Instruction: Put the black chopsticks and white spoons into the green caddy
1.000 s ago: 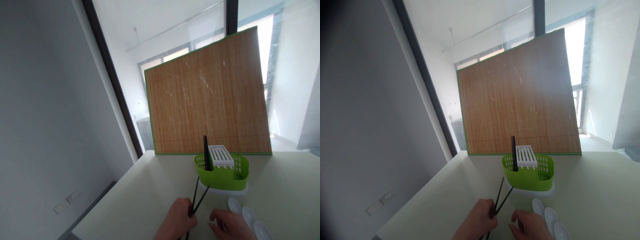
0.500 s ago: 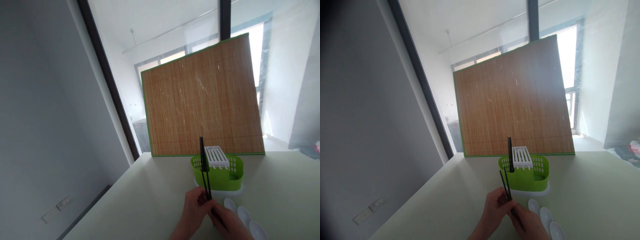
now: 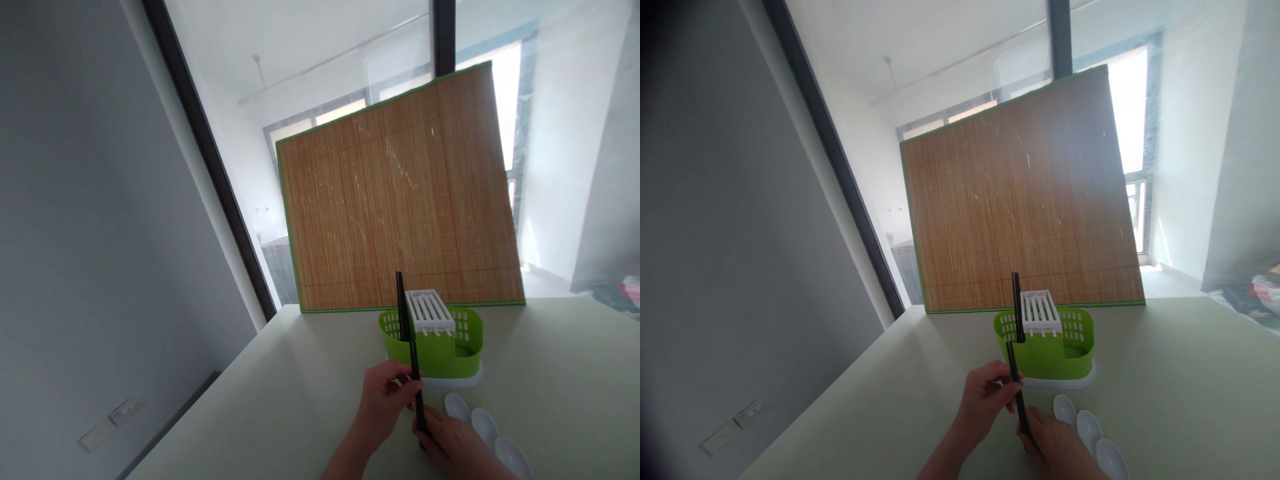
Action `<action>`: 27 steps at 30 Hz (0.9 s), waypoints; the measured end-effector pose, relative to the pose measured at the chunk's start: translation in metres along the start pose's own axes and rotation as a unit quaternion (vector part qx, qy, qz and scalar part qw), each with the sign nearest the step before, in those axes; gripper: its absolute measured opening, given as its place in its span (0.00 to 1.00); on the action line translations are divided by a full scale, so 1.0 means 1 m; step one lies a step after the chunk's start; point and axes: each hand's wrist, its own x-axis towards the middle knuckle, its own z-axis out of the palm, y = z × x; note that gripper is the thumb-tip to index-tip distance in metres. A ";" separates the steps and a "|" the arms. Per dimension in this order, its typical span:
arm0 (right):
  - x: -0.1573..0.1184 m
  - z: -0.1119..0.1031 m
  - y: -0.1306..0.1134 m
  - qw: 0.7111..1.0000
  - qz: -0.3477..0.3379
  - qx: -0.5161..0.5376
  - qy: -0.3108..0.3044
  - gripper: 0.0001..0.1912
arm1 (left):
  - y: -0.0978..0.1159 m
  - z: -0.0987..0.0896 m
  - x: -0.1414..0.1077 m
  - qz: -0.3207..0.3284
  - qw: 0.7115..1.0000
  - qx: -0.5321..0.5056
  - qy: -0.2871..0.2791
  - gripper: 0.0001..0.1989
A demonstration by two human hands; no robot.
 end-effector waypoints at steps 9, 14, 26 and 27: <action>-0.002 -0.011 0.000 1.000 0.002 -0.006 -0.006 0.12 | 0.051 -0.020 0.015 0.067 0.987 0.146 0.004 0.06; 0.000 -0.024 0.005 0.997 0.059 0.009 0.045 0.14 | 0.098 -0.045 0.062 0.175 0.967 0.129 0.132 0.09; 0.001 -0.029 0.001 0.999 0.043 -0.023 0.017 0.13 | 0.011 -0.043 0.172 -0.003 0.948 0.270 0.170 0.15; 0.001 -0.029 0.000 0.999 0.039 -0.029 0.015 0.13 | 0.001 -0.041 0.174 -0.011 0.948 0.272 0.167 0.14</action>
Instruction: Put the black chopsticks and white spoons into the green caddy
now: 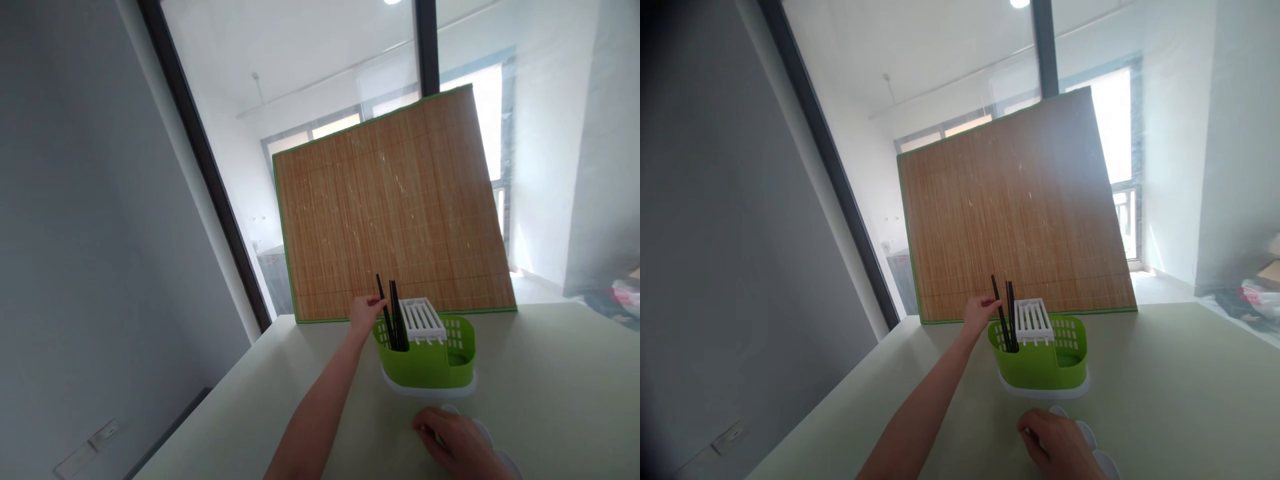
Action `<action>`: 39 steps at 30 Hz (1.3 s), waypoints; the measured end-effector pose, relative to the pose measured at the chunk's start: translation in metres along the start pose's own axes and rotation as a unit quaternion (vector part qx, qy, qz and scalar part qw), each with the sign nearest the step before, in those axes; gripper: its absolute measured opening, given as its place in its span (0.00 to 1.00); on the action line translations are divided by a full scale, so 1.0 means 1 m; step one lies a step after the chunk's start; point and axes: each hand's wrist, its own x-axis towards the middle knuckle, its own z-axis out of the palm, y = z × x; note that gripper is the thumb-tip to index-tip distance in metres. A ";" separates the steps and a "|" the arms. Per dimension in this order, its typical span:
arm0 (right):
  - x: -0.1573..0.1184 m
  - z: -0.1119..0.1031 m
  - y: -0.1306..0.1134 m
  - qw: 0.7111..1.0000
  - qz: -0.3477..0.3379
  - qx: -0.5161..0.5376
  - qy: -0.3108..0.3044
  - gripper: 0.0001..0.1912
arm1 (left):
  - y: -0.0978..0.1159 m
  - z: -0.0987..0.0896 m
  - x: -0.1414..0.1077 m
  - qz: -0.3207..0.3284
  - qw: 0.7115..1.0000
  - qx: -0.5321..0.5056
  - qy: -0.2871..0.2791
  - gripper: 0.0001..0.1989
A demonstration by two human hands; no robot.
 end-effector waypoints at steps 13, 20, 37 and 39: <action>0.000 0.005 0.000 1.000 -0.003 0.013 -0.003 0.13 | -0.024 0.030 0.011 -0.006 0.998 0.006 -0.058 0.13; 0.001 -0.004 0.000 0.999 0.022 0.037 0.001 0.12 | -0.021 0.025 0.002 -0.002 0.998 0.012 -0.061 0.12; -0.004 -0.021 0.067 0.991 0.124 -0.051 0.029 0.07 | -0.039 0.010 -0.149 0.074 0.984 -0.136 0.087 0.09; -0.002 -0.018 0.065 0.989 0.129 -0.057 0.034 0.07 | -0.039 0.015 -0.155 0.066 0.986 -0.136 0.065 0.09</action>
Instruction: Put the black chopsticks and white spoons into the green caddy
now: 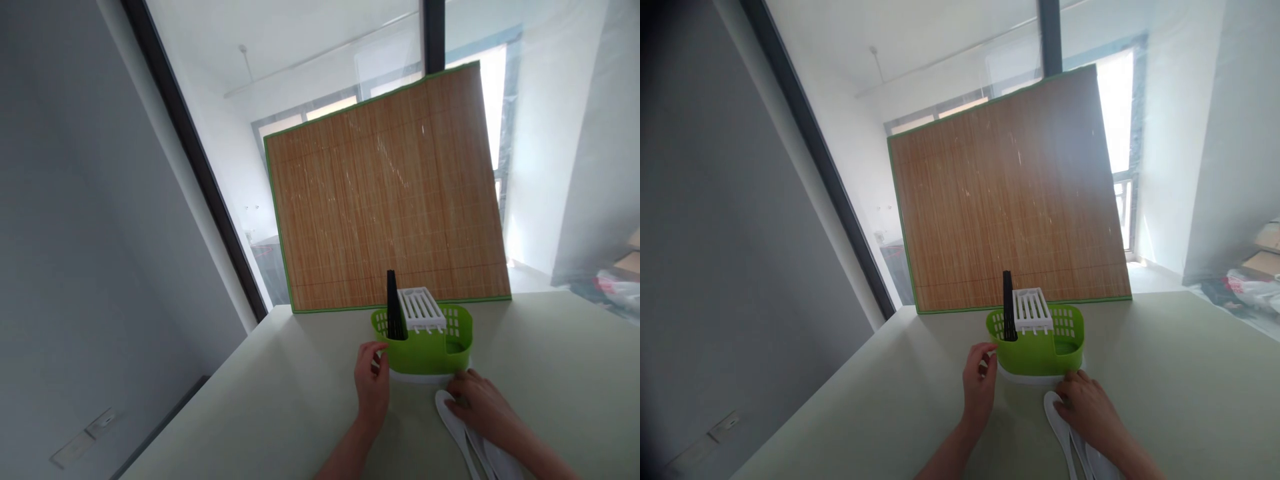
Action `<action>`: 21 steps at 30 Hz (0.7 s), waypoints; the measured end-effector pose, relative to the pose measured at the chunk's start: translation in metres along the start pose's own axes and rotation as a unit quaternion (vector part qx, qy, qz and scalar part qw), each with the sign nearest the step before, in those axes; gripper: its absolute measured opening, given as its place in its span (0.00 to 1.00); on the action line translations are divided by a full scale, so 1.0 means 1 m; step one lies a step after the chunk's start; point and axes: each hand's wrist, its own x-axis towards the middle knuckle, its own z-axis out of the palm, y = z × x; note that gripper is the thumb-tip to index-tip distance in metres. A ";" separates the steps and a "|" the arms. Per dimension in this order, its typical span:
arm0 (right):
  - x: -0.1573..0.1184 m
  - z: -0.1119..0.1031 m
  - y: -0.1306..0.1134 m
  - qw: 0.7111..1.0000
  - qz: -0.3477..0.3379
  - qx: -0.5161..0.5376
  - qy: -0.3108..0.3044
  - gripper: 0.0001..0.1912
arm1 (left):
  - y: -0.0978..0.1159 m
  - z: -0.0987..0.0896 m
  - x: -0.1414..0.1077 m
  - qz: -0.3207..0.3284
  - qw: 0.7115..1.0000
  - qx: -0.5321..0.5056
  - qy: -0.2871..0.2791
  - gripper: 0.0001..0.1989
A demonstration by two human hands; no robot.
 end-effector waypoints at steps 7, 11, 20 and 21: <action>0.000 -0.018 -0.016 0.995 0.008 0.054 0.089 0.18 | 0.013 0.008 -0.015 -0.009 0.996 0.015 -0.087 0.09; -0.011 -0.030 -0.032 0.955 -0.110 0.106 0.255 0.11 | 0.031 0.009 -0.026 0.051 0.987 0.020 -0.154 0.15; -0.020 -0.028 -0.046 0.925 -0.225 0.075 0.298 0.12 | 0.047 0.008 -0.032 0.161 0.968 0.154 -0.117 0.03; -0.020 -0.030 -0.047 0.929 -0.219 0.083 0.287 0.12 | 0.051 0.005 -0.028 0.175 0.965 0.162 -0.112 0.04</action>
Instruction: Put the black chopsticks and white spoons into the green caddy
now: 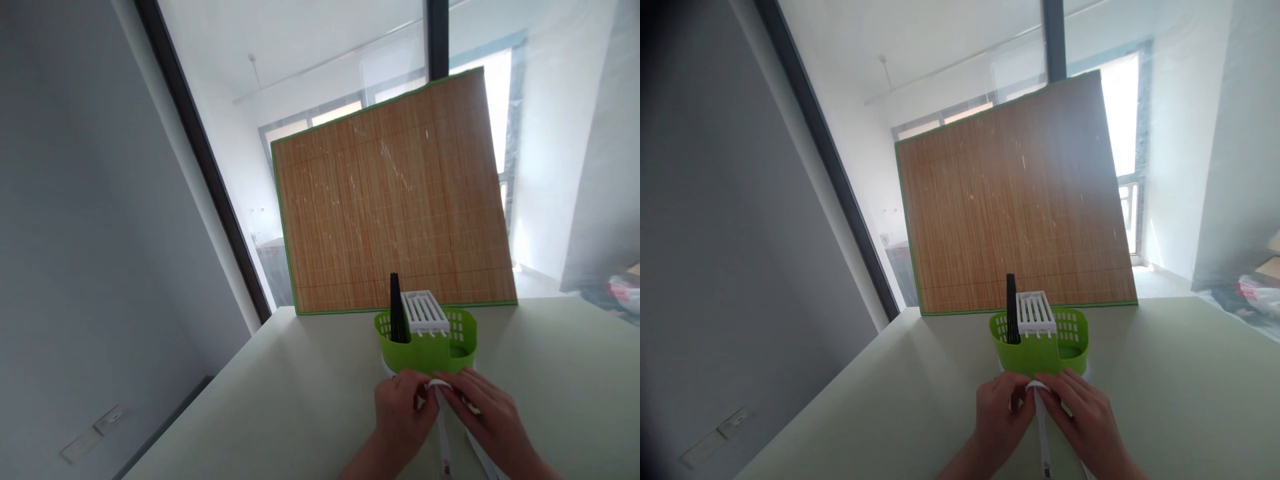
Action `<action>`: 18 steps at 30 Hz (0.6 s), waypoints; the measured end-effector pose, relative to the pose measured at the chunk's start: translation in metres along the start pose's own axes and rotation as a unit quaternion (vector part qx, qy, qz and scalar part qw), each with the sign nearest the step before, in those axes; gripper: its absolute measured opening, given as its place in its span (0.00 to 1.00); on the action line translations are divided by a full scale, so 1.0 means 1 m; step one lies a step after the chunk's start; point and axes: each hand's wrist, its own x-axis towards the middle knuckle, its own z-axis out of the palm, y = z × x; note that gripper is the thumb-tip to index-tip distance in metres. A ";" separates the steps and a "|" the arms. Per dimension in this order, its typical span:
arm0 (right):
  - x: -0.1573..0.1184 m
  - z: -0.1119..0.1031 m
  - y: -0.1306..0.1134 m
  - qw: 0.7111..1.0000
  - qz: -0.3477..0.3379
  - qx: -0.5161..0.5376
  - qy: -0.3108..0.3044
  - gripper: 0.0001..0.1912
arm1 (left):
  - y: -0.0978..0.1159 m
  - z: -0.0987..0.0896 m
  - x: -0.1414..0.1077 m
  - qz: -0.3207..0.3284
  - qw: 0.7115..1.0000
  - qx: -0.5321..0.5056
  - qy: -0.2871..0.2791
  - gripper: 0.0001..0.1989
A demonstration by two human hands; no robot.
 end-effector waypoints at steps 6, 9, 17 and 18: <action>0.009 -0.020 0.019 0.992 0.126 0.001 -0.033 0.11 | 0.001 -0.054 0.071 -0.016 0.988 0.056 0.144 0.07; 0.006 -0.022 0.048 0.969 0.216 -0.051 -0.112 0.14 | -0.009 -0.071 0.118 -0.057 0.979 0.078 0.181 0.09; -0.014 -0.003 0.075 0.937 0.193 -0.049 -0.288 0.13 | -0.067 -0.035 0.146 -0.143 0.970 0.195 0.038 0.08; -0.015 -0.001 0.073 0.936 0.187 -0.045 -0.294 0.13 | -0.072 -0.030 0.143 -0.151 0.967 0.203 0.016 0.08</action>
